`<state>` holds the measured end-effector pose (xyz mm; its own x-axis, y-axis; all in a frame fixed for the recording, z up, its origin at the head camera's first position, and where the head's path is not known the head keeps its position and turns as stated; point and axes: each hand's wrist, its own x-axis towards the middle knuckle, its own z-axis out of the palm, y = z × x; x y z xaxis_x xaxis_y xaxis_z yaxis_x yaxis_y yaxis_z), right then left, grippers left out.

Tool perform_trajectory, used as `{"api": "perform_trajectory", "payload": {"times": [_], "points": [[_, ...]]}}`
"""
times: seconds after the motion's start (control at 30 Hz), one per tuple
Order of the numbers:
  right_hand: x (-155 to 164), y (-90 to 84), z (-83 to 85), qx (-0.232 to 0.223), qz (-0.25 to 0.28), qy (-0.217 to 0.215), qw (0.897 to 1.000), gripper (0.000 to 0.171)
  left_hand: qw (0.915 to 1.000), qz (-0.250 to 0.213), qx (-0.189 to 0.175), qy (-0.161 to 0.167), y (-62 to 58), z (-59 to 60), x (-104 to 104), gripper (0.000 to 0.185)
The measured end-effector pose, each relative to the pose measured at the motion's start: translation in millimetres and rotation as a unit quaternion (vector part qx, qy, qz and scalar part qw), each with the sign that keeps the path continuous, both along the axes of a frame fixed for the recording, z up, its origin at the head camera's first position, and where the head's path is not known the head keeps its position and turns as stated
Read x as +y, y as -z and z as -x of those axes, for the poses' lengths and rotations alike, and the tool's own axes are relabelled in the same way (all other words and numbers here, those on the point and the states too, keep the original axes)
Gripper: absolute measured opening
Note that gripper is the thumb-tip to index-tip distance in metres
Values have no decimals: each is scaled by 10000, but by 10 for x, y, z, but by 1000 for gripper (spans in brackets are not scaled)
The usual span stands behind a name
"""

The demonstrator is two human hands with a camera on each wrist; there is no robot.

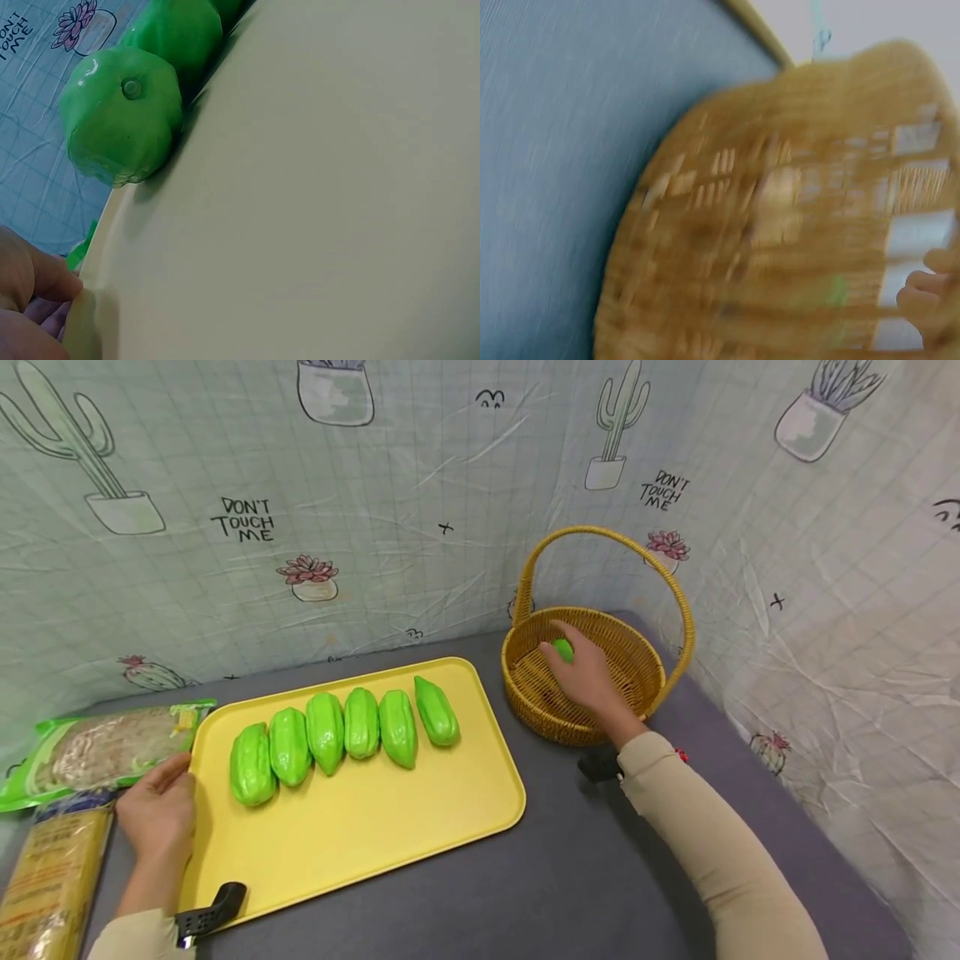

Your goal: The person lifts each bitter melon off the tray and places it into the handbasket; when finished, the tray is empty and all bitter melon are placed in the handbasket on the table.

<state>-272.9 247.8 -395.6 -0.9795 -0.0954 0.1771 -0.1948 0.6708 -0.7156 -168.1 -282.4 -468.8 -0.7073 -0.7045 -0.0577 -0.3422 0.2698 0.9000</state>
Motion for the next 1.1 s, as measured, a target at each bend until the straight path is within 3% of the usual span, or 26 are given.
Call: {"api": "perform_trajectory", "payload": {"times": [0.2,0.43,0.67,1.1], "points": [[-322,-130,-75,223,529,-393,9976,59,10000,36,23,-12,-1,7,4,40],[-704,-223,-169,274,1061,-1109,9878,57,9999,123,-15,-57,-21,2,28,40],[-996,-92,-219,135,1052,-1628,9809,56,10000,49,-14,-37,-11,5,11,40],[-1322,264,-241,-196,788,-1863,9791,57,9999,92,-48,-2,11,11,-5,39]]}}
